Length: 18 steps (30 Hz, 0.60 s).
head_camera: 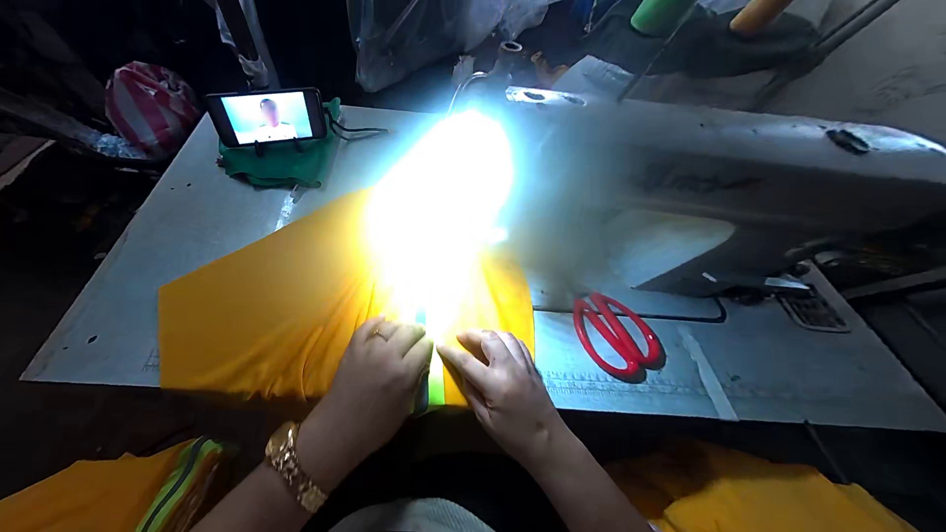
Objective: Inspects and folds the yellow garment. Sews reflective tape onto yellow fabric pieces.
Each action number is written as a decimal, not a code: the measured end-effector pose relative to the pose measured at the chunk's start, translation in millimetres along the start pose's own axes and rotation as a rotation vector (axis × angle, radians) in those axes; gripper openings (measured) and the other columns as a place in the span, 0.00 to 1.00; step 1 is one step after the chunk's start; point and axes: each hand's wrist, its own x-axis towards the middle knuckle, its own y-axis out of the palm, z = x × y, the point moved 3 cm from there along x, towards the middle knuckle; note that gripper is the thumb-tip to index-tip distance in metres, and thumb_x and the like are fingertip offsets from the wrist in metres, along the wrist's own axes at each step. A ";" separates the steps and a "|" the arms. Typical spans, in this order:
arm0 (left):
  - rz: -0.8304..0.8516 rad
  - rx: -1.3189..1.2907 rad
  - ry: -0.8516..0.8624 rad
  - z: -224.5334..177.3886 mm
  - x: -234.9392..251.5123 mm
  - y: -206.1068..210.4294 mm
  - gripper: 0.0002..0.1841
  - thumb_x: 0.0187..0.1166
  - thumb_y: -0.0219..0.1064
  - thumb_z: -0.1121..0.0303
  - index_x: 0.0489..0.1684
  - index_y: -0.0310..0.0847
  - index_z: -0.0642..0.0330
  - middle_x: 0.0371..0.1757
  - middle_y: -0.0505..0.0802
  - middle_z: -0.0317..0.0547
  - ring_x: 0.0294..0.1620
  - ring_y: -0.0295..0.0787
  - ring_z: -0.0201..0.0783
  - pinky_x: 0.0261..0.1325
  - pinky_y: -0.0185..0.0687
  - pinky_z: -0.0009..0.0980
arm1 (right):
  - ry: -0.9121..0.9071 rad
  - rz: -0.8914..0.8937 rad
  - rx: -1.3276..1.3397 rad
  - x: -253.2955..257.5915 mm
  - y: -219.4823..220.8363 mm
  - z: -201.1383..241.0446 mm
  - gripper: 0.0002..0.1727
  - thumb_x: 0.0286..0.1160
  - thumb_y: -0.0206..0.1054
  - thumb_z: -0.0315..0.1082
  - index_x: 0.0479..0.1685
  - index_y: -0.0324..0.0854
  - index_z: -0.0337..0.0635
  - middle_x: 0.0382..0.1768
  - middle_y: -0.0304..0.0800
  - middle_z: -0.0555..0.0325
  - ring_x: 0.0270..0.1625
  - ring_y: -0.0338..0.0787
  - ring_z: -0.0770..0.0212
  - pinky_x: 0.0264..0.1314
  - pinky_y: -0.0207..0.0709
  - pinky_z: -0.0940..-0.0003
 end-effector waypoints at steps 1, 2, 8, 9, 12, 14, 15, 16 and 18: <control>0.002 0.001 -0.020 -3.2 -3.6 2.4 0.14 0.84 0.61 0.59 0.57 0.92 0.47 0.61 0.94 0.37 0.65 0.90 0.40 0.69 0.83 0.48 | -0.007 0.002 -0.007 0.6 -0.4 0.0 0.20 0.77 0.60 0.39 0.61 0.91 0.70 0.56 0.93 0.57 0.58 0.90 0.52 0.59 0.83 0.52; 0.015 -0.007 -0.039 -3.5 -5.3 4.0 0.16 0.85 0.59 0.57 0.60 0.91 0.47 0.65 0.93 0.36 0.67 0.89 0.40 0.69 0.83 0.47 | -0.013 0.003 -0.011 2.7 -0.3 -0.4 0.20 0.77 0.60 0.39 0.61 0.91 0.69 0.55 0.93 0.57 0.57 0.90 0.52 0.58 0.83 0.52; 0.065 -0.060 -0.070 23.9 27.6 7.2 0.21 0.84 0.61 0.54 0.66 0.88 0.52 0.72 0.90 0.40 0.70 0.88 0.44 0.73 0.79 0.54 | -0.022 0.039 -0.048 46.7 2.6 -17.7 0.17 0.75 0.62 0.39 0.55 0.94 0.61 0.55 0.92 0.55 0.62 0.89 0.48 0.62 0.82 0.46; 0.085 -0.068 -0.075 28.8 37.3 5.6 0.21 0.84 0.62 0.54 0.67 0.88 0.53 0.72 0.89 0.41 0.70 0.88 0.46 0.73 0.79 0.54 | -0.027 0.032 -0.053 57.2 2.0 -21.3 0.16 0.75 0.63 0.39 0.53 0.94 0.59 0.54 0.92 0.54 0.62 0.89 0.48 0.62 0.82 0.46; 0.147 -0.078 -0.100 43.1 59.0 4.6 0.22 0.87 0.57 0.55 0.72 0.85 0.53 0.76 0.86 0.42 0.71 0.86 0.49 0.72 0.78 0.55 | -0.010 0.067 -0.052 83.3 0.0 -28.9 0.15 0.72 0.66 0.35 0.53 0.95 0.55 0.56 0.91 0.51 0.64 0.87 0.44 0.62 0.81 0.42; 0.140 -0.088 -0.102 52.4 69.3 7.0 0.22 0.88 0.54 0.57 0.74 0.84 0.52 0.76 0.86 0.43 0.70 0.86 0.50 0.72 0.77 0.55 | 0.021 0.094 -0.055 93.5 -1.2 -33.3 0.17 0.73 0.65 0.33 0.55 0.94 0.56 0.60 0.90 0.52 0.68 0.85 0.44 0.66 0.79 0.41; 0.148 -0.086 -0.107 54.7 72.5 7.0 0.22 0.88 0.54 0.57 0.75 0.83 0.52 0.77 0.86 0.44 0.71 0.86 0.51 0.73 0.76 0.55 | 0.040 0.109 -0.043 95.5 -2.8 -33.6 0.17 0.75 0.63 0.33 0.57 0.93 0.55 0.61 0.90 0.51 0.69 0.84 0.44 0.68 0.78 0.41; 0.172 -0.079 -0.116 54.3 73.4 5.5 0.22 0.89 0.54 0.57 0.76 0.82 0.52 0.78 0.85 0.44 0.72 0.85 0.52 0.74 0.75 0.56 | 0.057 0.113 -0.022 93.9 -5.3 -32.0 0.18 0.76 0.62 0.33 0.59 0.93 0.54 0.62 0.89 0.51 0.70 0.83 0.44 0.69 0.77 0.41; 0.135 -0.078 -0.101 45.2 65.2 -0.9 0.21 0.88 0.59 0.57 0.73 0.84 0.54 0.72 0.88 0.51 0.68 0.87 0.56 0.70 0.77 0.58 | 0.038 0.066 0.029 81.2 -13.4 -25.6 0.16 0.79 0.61 0.34 0.57 0.92 0.47 0.59 0.90 0.49 0.66 0.86 0.45 0.67 0.79 0.45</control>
